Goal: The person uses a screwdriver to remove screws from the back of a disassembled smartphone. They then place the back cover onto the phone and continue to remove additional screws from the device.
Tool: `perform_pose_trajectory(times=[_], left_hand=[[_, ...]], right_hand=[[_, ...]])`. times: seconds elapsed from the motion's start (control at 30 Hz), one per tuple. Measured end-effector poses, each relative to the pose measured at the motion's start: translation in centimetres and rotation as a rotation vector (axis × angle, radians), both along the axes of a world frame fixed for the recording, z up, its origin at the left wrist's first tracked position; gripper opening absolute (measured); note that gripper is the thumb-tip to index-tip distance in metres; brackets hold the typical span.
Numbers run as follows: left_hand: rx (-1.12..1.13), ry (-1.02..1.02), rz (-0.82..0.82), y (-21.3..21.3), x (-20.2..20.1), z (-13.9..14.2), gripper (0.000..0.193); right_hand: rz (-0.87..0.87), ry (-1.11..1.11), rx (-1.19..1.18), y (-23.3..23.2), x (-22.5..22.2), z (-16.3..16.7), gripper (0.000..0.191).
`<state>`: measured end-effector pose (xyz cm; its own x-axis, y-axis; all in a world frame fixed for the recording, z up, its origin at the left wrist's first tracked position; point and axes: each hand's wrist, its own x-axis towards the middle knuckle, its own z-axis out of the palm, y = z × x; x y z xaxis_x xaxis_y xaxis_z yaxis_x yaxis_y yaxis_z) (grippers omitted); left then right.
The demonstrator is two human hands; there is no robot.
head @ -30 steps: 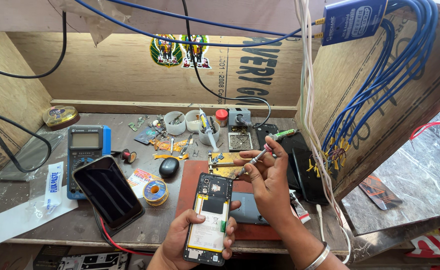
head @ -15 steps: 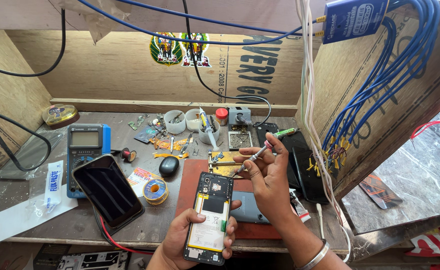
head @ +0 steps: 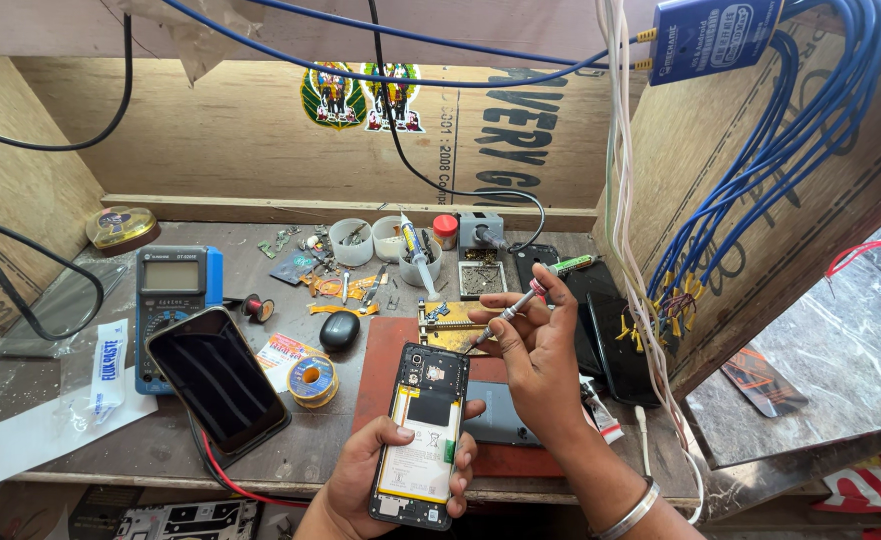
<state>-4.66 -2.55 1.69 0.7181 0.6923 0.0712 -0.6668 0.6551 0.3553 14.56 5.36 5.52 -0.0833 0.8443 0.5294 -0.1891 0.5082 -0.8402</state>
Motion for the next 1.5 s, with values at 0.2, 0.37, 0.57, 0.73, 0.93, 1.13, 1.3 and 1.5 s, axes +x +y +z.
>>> perform_pose_trajectory(times=[0.2, 0.37, 0.57, 0.73, 0.93, 1.13, 1.3, 1.5], left_hand=[[0.017, -0.015, -0.001, 0.1, 0.0, -0.1, 0.083], [0.018, -0.019, -0.01, 0.2, 0.0, -0.2, 0.081], [0.019, -0.02, -0.022, 0.1, 0.0, -0.2, 0.077], [0.004, -0.025, -0.038, 0.1, -0.1, -0.3, 0.076], [-0.008, 0.009, -0.038, 0.3, -0.1, -1.1, 0.065], [-0.03, 0.011, -0.032, 0.3, -0.1, -1.4, 0.064], [-0.004, -0.017, -0.036, 0.3, -0.2, -0.9, 0.076], [0.037, -0.035, -0.02, 0.1, -0.2, -0.6, 0.079]], right_hand=[[-0.014, -0.031, 0.002, 0.0, 0.1, -0.1, 0.062], [-0.029, -0.145, 0.051, -0.5, 0.0, 0.0, 0.061], [-0.136, -0.308, 0.066, -1.6, -0.7, 0.9, 0.07], [-0.159, -0.329, -0.028, -2.3, -1.1, 1.7, 0.074], [-0.226, -0.401, 0.034, -2.5, -2.0, 1.1, 0.075], [-0.216, -0.413, -0.021, -2.1, -2.0, 0.4, 0.076], [-0.193, -0.315, -0.011, -1.2, -1.7, 0.7, 0.076], [-0.177, -0.194, -0.059, -1.4, -1.3, 0.9, 0.073]])
